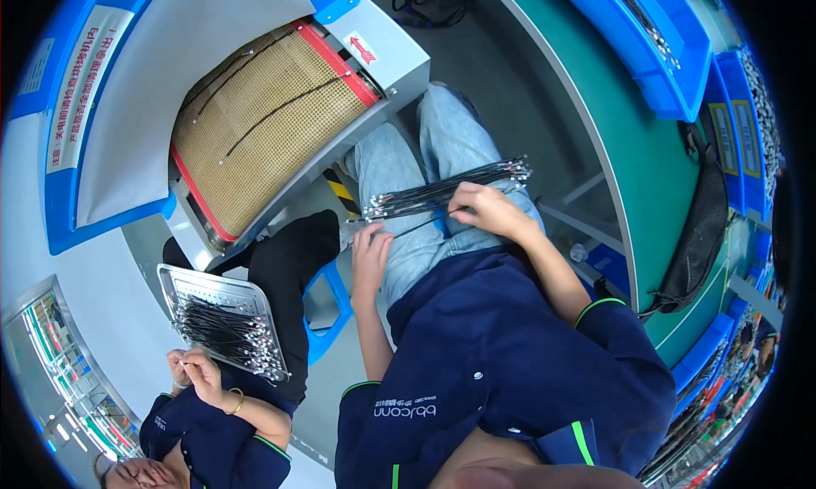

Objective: The person assembles and sorts small wiring components by hand at an industrial workbench, placing them into metal trays and plastic bins.

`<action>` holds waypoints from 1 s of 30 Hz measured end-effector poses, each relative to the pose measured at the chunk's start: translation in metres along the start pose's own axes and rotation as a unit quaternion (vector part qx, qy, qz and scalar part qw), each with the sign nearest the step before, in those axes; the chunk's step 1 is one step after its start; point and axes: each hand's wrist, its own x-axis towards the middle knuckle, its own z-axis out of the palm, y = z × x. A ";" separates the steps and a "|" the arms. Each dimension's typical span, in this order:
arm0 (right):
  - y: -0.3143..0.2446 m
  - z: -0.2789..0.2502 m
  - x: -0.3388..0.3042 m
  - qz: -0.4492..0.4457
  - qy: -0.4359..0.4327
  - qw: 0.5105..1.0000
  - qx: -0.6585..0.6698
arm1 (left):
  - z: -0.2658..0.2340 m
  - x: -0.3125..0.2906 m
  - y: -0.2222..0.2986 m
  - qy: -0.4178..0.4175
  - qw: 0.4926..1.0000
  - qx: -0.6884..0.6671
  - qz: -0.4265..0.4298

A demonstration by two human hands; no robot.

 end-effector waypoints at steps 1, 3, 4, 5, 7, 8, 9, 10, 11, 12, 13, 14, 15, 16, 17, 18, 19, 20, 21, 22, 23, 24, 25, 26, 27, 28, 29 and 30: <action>-0.003 -0.003 0.000 0.016 -0.001 1.000 0.018 | 0.000 -0.001 0.000 -0.006 1.000 -0.003 0.001; -0.008 -0.011 0.001 0.033 -0.005 0.999 0.032 | -0.002 0.000 0.007 -0.020 0.999 -0.026 -0.016; -0.010 -0.013 0.003 0.033 -0.004 0.999 0.032 | -0.004 0.001 0.011 -0.033 0.998 -0.049 -0.034; -0.010 -0.015 0.004 0.021 0.001 0.999 0.041 | -0.005 0.003 0.016 -0.035 0.998 -0.049 -0.032; -0.010 -0.019 0.006 0.010 0.009 0.999 0.049 | -0.009 0.005 0.027 -0.056 0.997 -0.038 -0.023; -0.010 -0.021 0.007 0.011 0.011 0.999 0.043 | -0.010 0.005 0.031 -0.056 0.998 -0.038 -0.022; -0.011 -0.022 0.009 0.012 0.013 0.999 0.036 | -0.010 0.005 0.035 -0.053 0.997 -0.056 -0.033; -0.013 -0.022 0.011 0.012 0.015 0.999 0.036 | -0.011 0.006 0.039 -0.050 0.995 -0.074 -0.043; -0.016 -0.019 0.013 -0.045 0.015 0.998 0.031 | -0.010 0.010 0.046 -0.051 0.995 -0.074 -0.042; -0.020 -0.016 0.015 -0.102 0.016 0.994 0.026 | -0.009 0.016 0.052 -0.059 0.994 -0.084 -0.026; -0.029 -0.013 0.018 -0.132 0.008 0.991 0.013 | -0.009 0.022 0.059 -0.067 0.993 -0.093 -0.009; -0.029 -0.009 0.020 -0.143 0.000 0.990 0.013 | -0.011 0.030 0.068 -0.068 0.993 -0.093 -0.006; -0.030 -0.009 0.020 -0.134 0.013 0.991 0.004 | -0.013 0.038 0.078 -0.059 0.994 -0.089 -0.005; -0.030 -0.012 0.020 -0.125 0.027 0.992 -0.004 | -0.015 0.043 0.085 -0.051 0.995 -0.085 -0.004; -0.032 -0.015 0.020 -0.128 0.027 0.991 -0.004 | -0.020 0.043 0.089 -0.048 0.995 -0.083 -0.004; -0.032 -0.020 0.019 -0.123 0.041 0.992 0.009 | -0.025 0.042 0.091 -0.042 0.994 -0.097 -0.023; -0.033 -0.024 0.018 -0.118 0.056 0.991 0.022 | -0.029 0.042 0.093 -0.036 0.992 -0.111 -0.042; -0.031 -0.025 0.017 -0.116 0.056 0.991 0.020 | -0.028 0.042 0.091 -0.037 0.992 -0.113 -0.041; -0.030 -0.026 0.016 -0.125 0.056 0.991 0.013 | -0.026 0.042 0.089 -0.044 0.992 -0.116 -0.037; -0.029 -0.026 0.014 -0.134 0.056 0.989 0.005 | -0.025 0.042 0.087 -0.051 0.991 -0.120 -0.033; -0.029 -0.028 0.014 -0.133 0.058 0.989 0.004 | -0.024 0.043 0.091 -0.051 0.991 -0.120 -0.031; -0.032 -0.029 0.013 -0.159 0.067 0.985 -0.010 | -0.025 0.045 0.095 -0.050 0.987 -0.147 -0.037; -0.034 -0.031 0.012 -0.185 0.076 0.980 -0.024 | -0.024 0.045 0.099 -0.047 0.983 -0.174 -0.043; -0.037 -0.032 0.012 -0.185 0.078 0.979 -0.025 | -0.024 0.047 0.102 -0.048 0.983 -0.173 -0.041; -0.040 -0.034 0.011 -0.187 0.077 0.979 -0.021 | -0.024 0.048 0.104 -0.038 0.986 -0.161 -0.019; -0.042 -0.035 0.011 -0.189 0.074 0.979 -0.018 | -0.025 0.048 0.106 -0.028 0.988 -0.149 0.002; -0.040 -0.036 0.011 -0.188 0.076 0.979 -0.018 | -0.027 0.050 0.107 -0.029 0.988 -0.149 0.004; -0.038 -0.037 0.011 -0.197 0.083 0.977 -0.023 | -0.030 0.051 0.108 -0.039 0.988 -0.149 -0.004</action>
